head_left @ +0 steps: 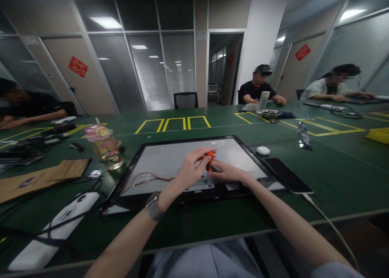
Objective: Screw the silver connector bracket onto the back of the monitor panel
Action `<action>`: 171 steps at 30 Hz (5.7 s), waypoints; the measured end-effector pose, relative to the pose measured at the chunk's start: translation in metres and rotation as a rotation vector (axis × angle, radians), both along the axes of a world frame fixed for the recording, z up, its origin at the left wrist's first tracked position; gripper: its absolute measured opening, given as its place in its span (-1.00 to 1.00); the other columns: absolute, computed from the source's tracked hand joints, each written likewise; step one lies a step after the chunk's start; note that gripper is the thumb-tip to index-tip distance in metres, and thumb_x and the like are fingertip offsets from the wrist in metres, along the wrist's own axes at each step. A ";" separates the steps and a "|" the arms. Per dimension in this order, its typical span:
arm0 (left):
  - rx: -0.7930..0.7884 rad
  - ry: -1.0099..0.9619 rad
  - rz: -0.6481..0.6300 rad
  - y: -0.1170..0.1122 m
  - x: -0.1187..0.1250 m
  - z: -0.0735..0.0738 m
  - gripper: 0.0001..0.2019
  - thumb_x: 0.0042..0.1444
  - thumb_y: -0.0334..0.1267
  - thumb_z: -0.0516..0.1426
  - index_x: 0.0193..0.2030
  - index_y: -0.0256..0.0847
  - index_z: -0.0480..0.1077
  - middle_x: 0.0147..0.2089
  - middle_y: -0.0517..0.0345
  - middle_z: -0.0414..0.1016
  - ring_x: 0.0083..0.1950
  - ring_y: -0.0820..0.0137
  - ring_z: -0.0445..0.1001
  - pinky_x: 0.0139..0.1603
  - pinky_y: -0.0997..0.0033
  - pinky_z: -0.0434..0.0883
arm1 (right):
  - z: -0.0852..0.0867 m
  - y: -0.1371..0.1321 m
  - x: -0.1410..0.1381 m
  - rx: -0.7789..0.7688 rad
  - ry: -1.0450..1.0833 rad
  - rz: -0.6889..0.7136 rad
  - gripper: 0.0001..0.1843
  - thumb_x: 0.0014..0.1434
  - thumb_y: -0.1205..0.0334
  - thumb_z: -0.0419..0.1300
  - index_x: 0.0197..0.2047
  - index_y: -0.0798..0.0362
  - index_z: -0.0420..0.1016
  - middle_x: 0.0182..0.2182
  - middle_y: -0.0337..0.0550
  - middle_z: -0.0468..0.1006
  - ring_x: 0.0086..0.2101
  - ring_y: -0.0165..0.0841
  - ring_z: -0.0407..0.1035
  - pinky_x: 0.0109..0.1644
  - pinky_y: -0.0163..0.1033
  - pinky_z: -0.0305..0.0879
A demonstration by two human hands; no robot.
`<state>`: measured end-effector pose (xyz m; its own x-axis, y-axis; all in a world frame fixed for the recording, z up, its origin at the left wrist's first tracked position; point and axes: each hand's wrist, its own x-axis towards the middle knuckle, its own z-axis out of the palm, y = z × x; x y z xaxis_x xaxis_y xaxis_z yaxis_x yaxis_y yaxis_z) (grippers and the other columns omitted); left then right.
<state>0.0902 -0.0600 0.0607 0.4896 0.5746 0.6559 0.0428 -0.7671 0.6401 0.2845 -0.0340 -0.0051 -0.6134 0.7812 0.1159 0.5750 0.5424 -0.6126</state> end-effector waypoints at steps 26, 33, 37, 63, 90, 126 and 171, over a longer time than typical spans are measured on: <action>-0.092 -0.265 0.124 0.009 -0.012 -0.019 -0.76 0.21 -0.29 0.00 -0.04 -0.21 0.40 -0.10 0.02 0.42 -0.10 0.38 0.44 -0.06 0.36 0.38 | 0.007 -0.005 -0.001 -0.085 -0.086 -0.104 -0.34 0.15 -0.16 0.02 0.23 0.01 0.16 0.22 -0.13 0.20 0.23 -0.05 -0.04 0.30 0.07 -0.20; -0.105 -0.291 0.212 0.017 -0.014 -0.021 -0.82 0.13 -0.25 0.10 -0.18 -0.21 0.47 -0.16 0.07 0.35 -0.15 0.42 0.40 -0.13 0.43 0.39 | 0.010 -0.006 -0.003 -0.069 -0.082 -0.090 -0.36 0.16 -0.13 0.03 0.22 0.02 0.18 0.18 -0.09 0.26 0.21 -0.03 0.01 0.29 0.09 -0.17; -0.216 -0.252 0.049 0.016 -0.016 -0.018 -0.73 0.22 -0.26 -0.04 -0.02 -0.22 0.39 -0.05 0.00 0.41 -0.04 0.35 0.42 0.02 0.30 0.36 | 0.010 -0.005 -0.003 -0.072 -0.087 -0.106 -0.37 0.16 -0.13 0.03 0.22 0.00 0.19 0.17 -0.10 0.27 0.20 -0.03 0.02 0.29 0.08 -0.18; -0.287 -0.191 -0.033 0.021 -0.030 -0.014 -0.70 0.19 -0.27 0.02 0.03 -0.21 0.38 -0.03 -0.02 0.46 0.01 0.32 0.42 0.09 0.26 0.33 | 0.003 -0.001 -0.001 -0.058 -0.093 -0.080 -0.44 0.26 -0.07 -0.14 0.25 -0.03 0.12 0.22 -0.20 0.20 0.22 -0.15 0.00 0.31 0.02 -0.24; -0.289 -0.212 -0.042 0.018 -0.027 -0.015 -0.70 0.19 -0.27 0.02 0.05 -0.17 0.37 -0.03 0.00 0.44 0.00 0.33 0.42 0.05 0.27 0.36 | 0.007 -0.003 -0.003 -0.036 -0.093 -0.066 -0.43 0.26 -0.09 -0.13 0.25 -0.03 0.14 0.21 -0.19 0.23 0.20 -0.17 0.06 0.32 0.02 -0.25; -0.011 -0.031 0.046 0.003 -0.024 -0.011 -0.62 0.19 -0.36 0.00 0.15 -0.11 0.27 0.03 -0.02 0.28 -0.04 0.37 0.38 -0.06 0.37 0.43 | -0.001 0.001 0.002 -0.024 -0.078 -0.054 -0.41 0.25 -0.14 -0.15 0.25 -0.04 0.12 0.19 -0.21 0.25 0.22 -0.20 0.02 0.33 -0.02 -0.30; 0.072 -0.002 0.182 0.015 -0.031 -0.015 -0.68 0.11 -0.28 0.11 0.03 -0.16 0.36 -0.14 0.08 0.38 -0.16 0.44 0.43 -0.14 0.41 0.50 | 0.000 0.000 0.000 -0.050 -0.097 -0.099 -0.40 0.24 -0.14 -0.13 0.25 -0.05 0.12 0.22 -0.21 0.20 0.24 -0.15 -0.06 0.31 0.00 -0.20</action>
